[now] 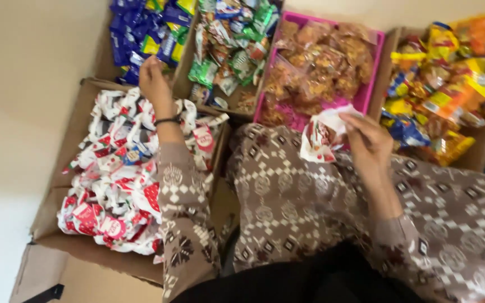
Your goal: The person sits cross-legged on the floor and repeatedly picks small snack packets from nearby boxes, places them into white paper bags with strawberry graphics, and folds the bag tops closed. The filled bags are set aside in an orange tray.
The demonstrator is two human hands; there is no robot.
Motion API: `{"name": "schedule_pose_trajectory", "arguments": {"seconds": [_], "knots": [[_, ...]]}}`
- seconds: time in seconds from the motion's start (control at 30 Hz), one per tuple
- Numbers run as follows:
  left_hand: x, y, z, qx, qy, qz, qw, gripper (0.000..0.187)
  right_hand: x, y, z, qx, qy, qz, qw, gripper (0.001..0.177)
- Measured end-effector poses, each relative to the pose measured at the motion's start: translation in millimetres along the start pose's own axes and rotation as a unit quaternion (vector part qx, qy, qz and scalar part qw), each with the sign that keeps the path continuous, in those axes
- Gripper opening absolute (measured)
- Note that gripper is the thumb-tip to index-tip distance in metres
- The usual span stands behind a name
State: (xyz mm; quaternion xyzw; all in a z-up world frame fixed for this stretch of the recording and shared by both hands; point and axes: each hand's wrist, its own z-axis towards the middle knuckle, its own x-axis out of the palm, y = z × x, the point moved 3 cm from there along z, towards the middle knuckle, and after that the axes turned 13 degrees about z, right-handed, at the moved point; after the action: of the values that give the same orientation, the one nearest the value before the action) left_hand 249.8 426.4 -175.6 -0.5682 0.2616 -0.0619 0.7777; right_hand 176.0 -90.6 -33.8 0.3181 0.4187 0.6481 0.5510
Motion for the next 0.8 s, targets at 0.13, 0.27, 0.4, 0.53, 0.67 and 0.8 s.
{"name": "schedule_pose_trajectory", "arguments": {"seconds": [0.13, 0.27, 0.4, 0.53, 0.67, 0.8], "knots": [[69, 142, 91, -0.125, 0.133, -0.033, 0.983, 0.052, 0, -41, -20, 0.059, -0.024, -0.031, 0.997, 0.027], [93, 169, 104, -0.066, 0.171, 0.082, 0.980, 0.051, 0, -60, -28, 0.136, -0.077, 0.008, 0.988, 0.024], [95, 138, 99, -0.090, 0.180, 0.077, 0.977, 0.054, -7, -68, -32, 0.190, -0.105, 0.004, 0.976, 0.023], [104, 171, 106, -0.093, 0.140, 0.094, 0.981, 0.040, -3, -62, -28, 0.188, -0.102, -0.003, 0.977, 0.024], [83, 125, 89, -0.030, 0.023, 0.094, 0.995, 0.021, -10, -68, -37, 0.169, -0.087, 0.006, 0.982, 0.026], [38, 70, 67, -0.035, -0.044, 0.034, 0.998, 0.015, -6, -34, -35, 0.129, -0.077, 0.000, 0.989, 0.027]]}}
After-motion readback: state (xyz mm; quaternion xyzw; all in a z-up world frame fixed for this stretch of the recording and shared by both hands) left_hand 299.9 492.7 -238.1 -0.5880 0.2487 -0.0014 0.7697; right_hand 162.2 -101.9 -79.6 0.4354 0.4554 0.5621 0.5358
